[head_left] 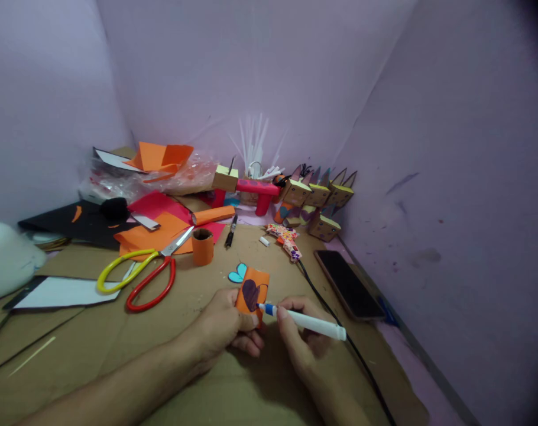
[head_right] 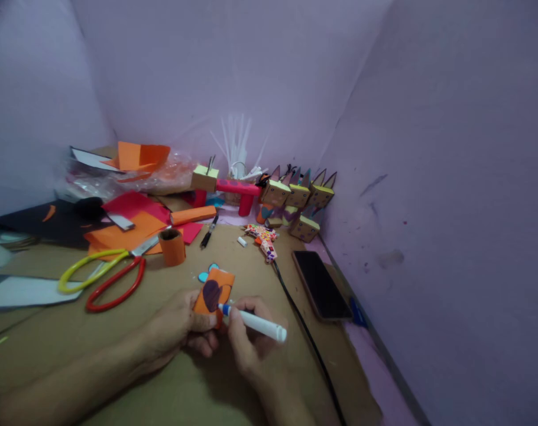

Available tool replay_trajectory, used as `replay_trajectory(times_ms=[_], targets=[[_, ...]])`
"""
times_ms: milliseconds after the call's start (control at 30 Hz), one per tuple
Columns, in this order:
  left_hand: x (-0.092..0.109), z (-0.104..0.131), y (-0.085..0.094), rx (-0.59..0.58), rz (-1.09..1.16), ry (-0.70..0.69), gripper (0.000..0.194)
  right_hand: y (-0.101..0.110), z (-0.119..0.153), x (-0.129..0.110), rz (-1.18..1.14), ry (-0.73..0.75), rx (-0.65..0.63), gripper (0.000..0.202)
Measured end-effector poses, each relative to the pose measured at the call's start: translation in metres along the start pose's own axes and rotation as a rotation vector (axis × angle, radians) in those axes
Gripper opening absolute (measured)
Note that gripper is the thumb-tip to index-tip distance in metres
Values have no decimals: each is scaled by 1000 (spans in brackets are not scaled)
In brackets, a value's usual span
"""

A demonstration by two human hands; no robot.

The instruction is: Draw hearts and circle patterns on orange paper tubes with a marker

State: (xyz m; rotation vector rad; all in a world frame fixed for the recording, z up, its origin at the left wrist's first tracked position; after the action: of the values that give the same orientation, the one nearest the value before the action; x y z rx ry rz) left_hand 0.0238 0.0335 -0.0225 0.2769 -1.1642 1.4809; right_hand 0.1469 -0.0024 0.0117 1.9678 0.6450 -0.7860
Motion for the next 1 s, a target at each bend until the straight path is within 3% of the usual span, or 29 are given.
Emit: replay_trajectory(times_ms=[233,433,733,1000], targets=[[0,-1,1,6,4,0,19,0,2,1,-1,-18,-35,23],[-1,-3,1,-25,11,21,27,5,-2,7,-72,-26,84,19],[-2,0,1,-50,-27,6,21,4,-4,-2,-33,43,95,15],[-1,-1,0,-33,-14,10,26,2,-3,-2,-114,-42,9,16]])
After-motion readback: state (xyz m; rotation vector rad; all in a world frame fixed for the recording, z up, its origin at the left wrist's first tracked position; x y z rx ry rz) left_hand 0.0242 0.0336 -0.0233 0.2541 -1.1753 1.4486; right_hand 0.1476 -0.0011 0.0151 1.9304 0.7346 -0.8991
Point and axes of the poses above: each hand's wrist, its own z-axis away from the middle knuckle, its own y-axis out of the back of the hand, x = y × z, the point moved 5 cm from there along -z, towards the middle knuckle, and after that the axes turned 15 degrees about z, right-handed, at the moved point
